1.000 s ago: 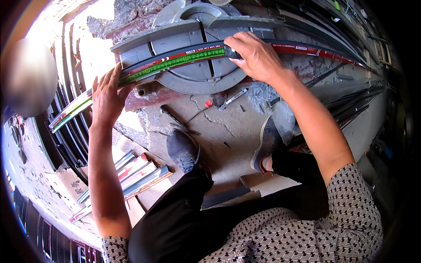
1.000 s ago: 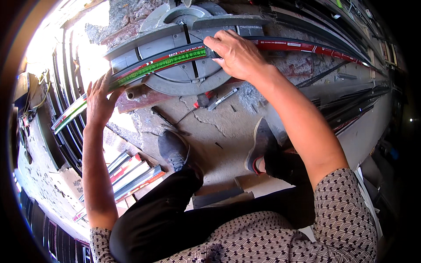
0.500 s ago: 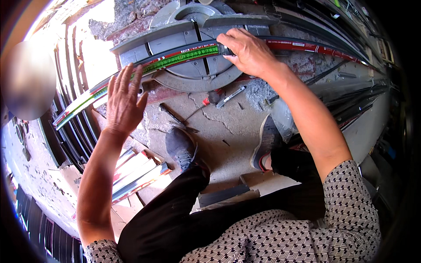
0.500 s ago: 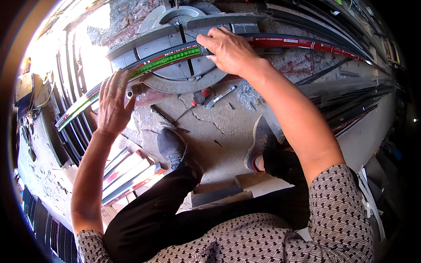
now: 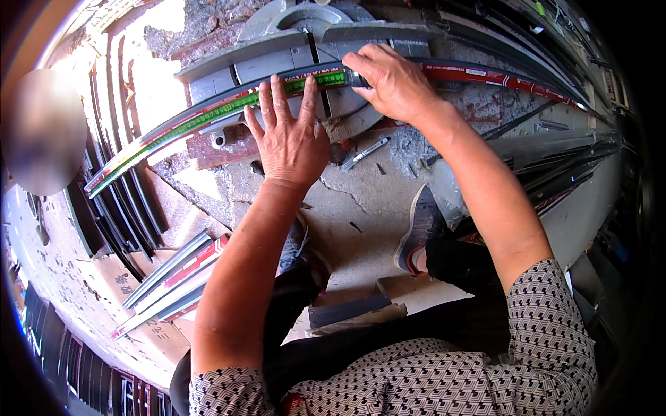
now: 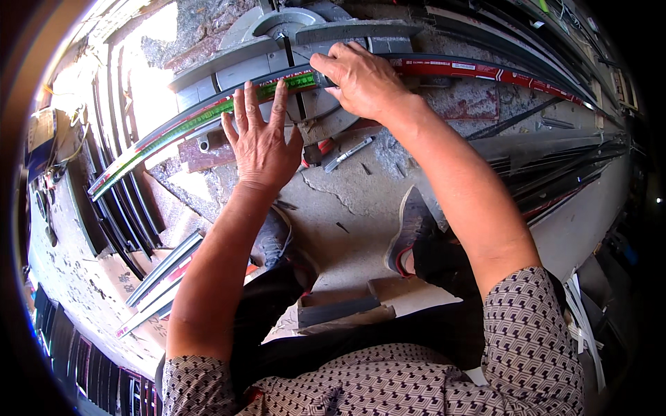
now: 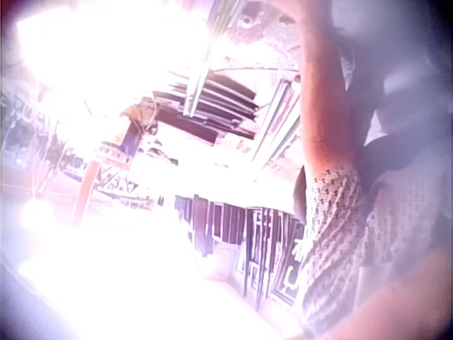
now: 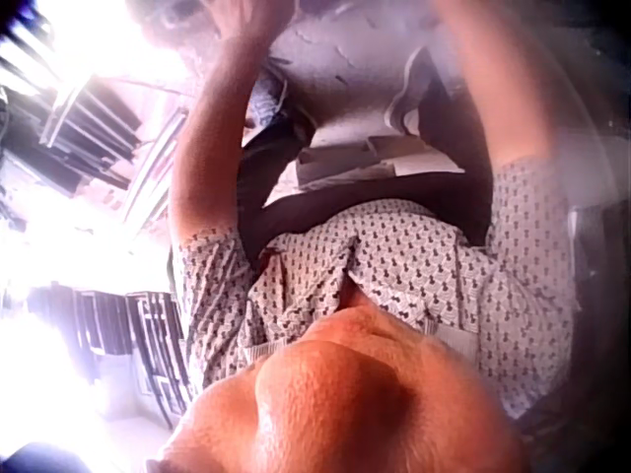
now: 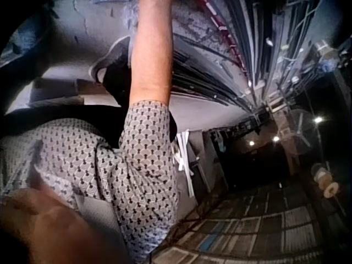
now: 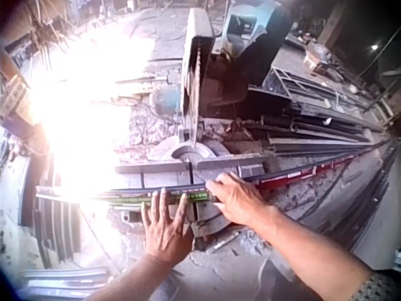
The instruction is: The person selects a long metal profile from a pile and places it on a miter saw. They measure the profile with a tape measure and mark a cut line with a marker. The person then operates the miter saw to cut the profile and removes the cut piece.
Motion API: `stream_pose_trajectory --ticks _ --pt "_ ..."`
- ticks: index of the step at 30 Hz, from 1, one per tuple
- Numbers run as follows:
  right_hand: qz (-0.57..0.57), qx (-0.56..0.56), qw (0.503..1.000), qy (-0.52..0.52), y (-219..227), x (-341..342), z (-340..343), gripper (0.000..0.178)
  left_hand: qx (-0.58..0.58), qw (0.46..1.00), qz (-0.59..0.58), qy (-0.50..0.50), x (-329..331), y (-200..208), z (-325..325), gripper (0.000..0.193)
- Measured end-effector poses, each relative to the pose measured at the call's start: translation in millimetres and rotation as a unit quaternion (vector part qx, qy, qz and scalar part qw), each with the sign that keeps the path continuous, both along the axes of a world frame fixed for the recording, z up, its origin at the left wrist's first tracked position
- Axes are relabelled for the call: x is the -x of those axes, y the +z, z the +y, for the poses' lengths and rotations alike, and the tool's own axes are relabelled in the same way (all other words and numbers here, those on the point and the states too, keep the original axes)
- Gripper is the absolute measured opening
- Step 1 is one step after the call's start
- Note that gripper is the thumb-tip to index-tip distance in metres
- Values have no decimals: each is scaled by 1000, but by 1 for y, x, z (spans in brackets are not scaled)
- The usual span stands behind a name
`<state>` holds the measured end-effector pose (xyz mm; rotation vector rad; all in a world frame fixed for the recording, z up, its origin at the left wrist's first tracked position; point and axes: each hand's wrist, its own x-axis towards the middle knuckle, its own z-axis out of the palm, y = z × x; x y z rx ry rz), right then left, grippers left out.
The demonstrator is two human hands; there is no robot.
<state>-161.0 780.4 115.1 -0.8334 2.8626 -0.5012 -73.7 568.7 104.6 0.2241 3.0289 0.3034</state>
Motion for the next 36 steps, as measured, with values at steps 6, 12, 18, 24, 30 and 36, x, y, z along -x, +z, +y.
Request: stream_pose_trajectory --ticks 6,12,18,24,30,36 --pt "2 9 1000 4 -2 0 3 46 -6 999 8 31 -1 -12 8 83" --pt "23 34 999 7 -7 -2 5 47 -25 999 15 35 -2 -16 8 84" --pt "33 47 998 6 -9 -2 6 49 -24 999 13 33 -2 -18 8 84" --pt "34 64 997 -10 -13 -6 8 51 -15 999 10 28 -4 -19 8 85" --pt "42 82 994 -50 -15 -19 16 59 -13 1000 13 25 -3 -22 12 86" --pt "75 128 967 -209 -17 -62 27 59 0 1000 21 22 -4 -26 11 88"
